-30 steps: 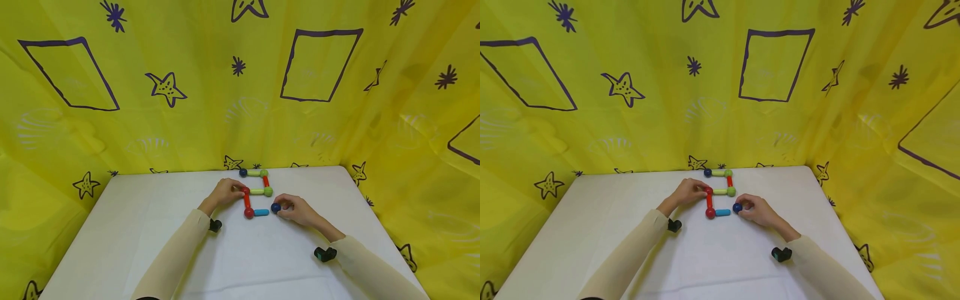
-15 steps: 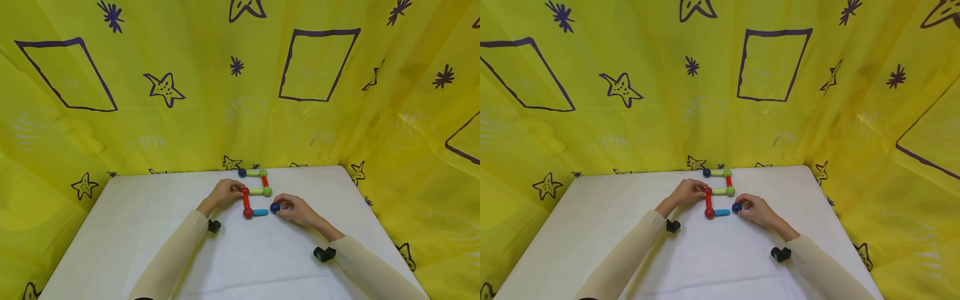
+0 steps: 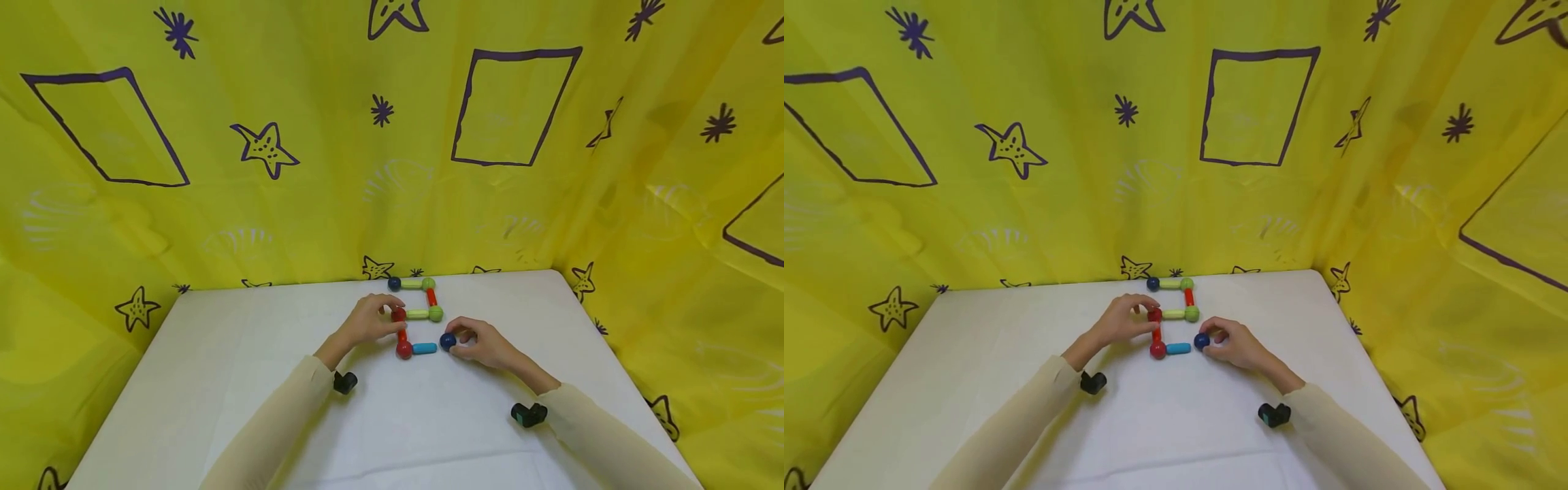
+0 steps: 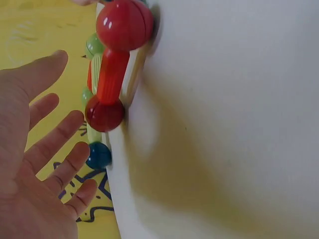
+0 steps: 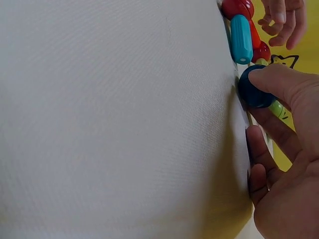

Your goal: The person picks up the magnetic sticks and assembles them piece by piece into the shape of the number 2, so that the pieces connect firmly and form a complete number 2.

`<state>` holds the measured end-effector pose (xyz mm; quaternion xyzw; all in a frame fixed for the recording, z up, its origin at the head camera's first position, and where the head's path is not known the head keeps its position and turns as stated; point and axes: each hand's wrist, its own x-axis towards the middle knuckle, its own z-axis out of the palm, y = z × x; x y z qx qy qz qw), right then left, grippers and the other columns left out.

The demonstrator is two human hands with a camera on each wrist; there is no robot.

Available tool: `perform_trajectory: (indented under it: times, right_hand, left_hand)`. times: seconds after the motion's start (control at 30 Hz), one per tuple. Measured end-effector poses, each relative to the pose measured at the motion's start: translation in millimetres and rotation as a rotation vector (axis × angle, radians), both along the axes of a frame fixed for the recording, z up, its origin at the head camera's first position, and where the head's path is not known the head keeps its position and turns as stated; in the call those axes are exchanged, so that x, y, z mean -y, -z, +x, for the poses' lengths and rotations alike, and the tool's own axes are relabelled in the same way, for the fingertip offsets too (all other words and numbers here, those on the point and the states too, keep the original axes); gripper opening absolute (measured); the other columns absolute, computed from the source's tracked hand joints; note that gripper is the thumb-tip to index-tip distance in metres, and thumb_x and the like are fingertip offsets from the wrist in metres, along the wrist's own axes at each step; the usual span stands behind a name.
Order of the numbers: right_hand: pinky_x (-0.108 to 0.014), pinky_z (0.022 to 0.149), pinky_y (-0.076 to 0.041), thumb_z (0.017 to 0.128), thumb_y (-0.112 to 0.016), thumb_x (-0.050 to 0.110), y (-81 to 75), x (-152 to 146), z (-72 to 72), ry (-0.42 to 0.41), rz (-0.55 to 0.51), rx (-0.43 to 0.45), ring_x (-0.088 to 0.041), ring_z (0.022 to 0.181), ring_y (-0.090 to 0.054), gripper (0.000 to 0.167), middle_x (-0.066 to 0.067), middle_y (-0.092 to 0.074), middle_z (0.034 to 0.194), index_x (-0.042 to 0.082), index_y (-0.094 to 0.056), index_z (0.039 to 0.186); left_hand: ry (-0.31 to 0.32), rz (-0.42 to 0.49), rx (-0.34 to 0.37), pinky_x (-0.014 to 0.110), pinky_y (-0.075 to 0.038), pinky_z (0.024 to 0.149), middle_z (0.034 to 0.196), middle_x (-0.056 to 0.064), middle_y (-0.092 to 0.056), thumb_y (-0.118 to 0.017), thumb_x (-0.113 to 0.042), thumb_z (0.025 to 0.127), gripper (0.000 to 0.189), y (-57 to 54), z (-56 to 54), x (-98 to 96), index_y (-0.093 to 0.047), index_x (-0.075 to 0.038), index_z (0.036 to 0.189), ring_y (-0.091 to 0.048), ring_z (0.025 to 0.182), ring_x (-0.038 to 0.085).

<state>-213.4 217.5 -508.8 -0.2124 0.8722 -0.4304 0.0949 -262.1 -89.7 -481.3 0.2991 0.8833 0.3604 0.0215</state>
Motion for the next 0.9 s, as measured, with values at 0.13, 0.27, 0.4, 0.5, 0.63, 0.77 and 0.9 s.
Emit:
perform_trajectory:
  times: [0.13, 0.27, 0.4, 0.5, 0.63, 0.77, 0.9]
  right_hand:
    - [-0.034, 0.087, -0.049, 0.091, -0.079, 0.016, 0.9, 0.2, -0.5, 0.002, 0.006, 0.007, -0.022, 0.098, -0.057, 0.032, -0.002, -0.067, 0.115, 0.017, -0.067, 0.121]
    - [-0.040, 0.089, -0.049, 0.091, -0.079, 0.017, 0.0, 0.5, -0.2, -0.001, 0.000, 0.006, -0.023, 0.099, -0.057, 0.032, -0.002, -0.067, 0.115, 0.017, -0.067, 0.121]
    - [-0.041, 0.088, -0.049, 0.092, -0.079, 0.016, -1.3, 0.6, 0.5, -0.010, -0.003, 0.004, -0.023, 0.098, -0.057, 0.031, -0.003, -0.066, 0.115, 0.017, -0.067, 0.121]
    - [-0.039, 0.087, -0.048, 0.091, -0.079, 0.015, -1.9, 0.3, 1.4, -0.020, -0.005, 0.001, -0.023, 0.097, -0.057, 0.032, -0.003, -0.067, 0.115, 0.017, -0.067, 0.121]
    - [-0.037, 0.086, -0.048, 0.091, -0.079, 0.015, -1.4, -0.2, 0.4, -0.033, -0.014, -0.016, -0.023, 0.096, -0.057, 0.031, -0.003, -0.067, 0.115, 0.017, -0.067, 0.120]
    - [-0.036, 0.085, -0.049, 0.092, -0.078, 0.014, -0.6, -0.3, -0.9, -0.040, -0.017, -0.022, -0.023, 0.096, -0.056, 0.030, -0.003, -0.067, 0.115, 0.017, -0.067, 0.119]
    - [-0.036, 0.085, -0.049, 0.092, -0.078, 0.014, -1.4, -0.2, -0.3, -0.029, -0.008, -0.010, -0.023, 0.096, -0.056, 0.030, -0.003, -0.067, 0.116, 0.017, -0.067, 0.120]
  left_hand:
    - [0.025, -0.012, 0.007, 0.039, -0.046, 0.091, 0.106, 0.003, -0.073, -0.082, -0.030, 0.089, 0.039, 0.2, 6.6, -5.4, -0.073, -0.008, 0.120, -0.059, 0.100, 0.022]
    - [0.022, -0.045, 0.009, 0.040, -0.042, 0.089, 0.105, 0.004, -0.072, -0.081, -0.035, 0.088, 0.041, 1.4, 12.1, -12.0, -0.073, -0.011, 0.120, -0.054, 0.099, 0.021]
    - [0.035, -0.100, -0.040, 0.039, -0.038, 0.085, 0.104, 0.003, -0.073, -0.081, -0.040, 0.087, 0.041, 4.4, 15.6, -19.5, -0.075, -0.013, 0.117, -0.053, 0.095, 0.021]
    - [0.055, -0.151, -0.095, 0.037, -0.037, 0.084, 0.102, -0.003, -0.074, -0.080, -0.043, 0.086, 0.039, 7.9, 17.6, -26.1, -0.077, -0.016, 0.114, -0.052, 0.092, 0.017]
    - [0.076, -0.189, -0.142, 0.040, -0.036, 0.089, 0.097, -0.009, -0.075, -0.080, -0.046, 0.085, 0.035, 11.2, 20.2, -35.2, -0.078, -0.019, 0.108, -0.050, 0.092, 0.014]
    - [0.095, -0.232, -0.152, 0.042, -0.034, 0.095, 0.093, -0.013, -0.074, -0.081, -0.044, 0.086, 0.031, 13.8, 22.7, -42.7, -0.078, -0.021, 0.106, -0.049, 0.092, 0.013]
    - [0.123, -0.248, -0.150, 0.043, -0.033, 0.096, 0.092, -0.015, -0.073, -0.081, -0.039, 0.087, 0.026, 15.4, 23.9, -48.5, -0.078, -0.021, 0.105, -0.054, 0.091, 0.010]
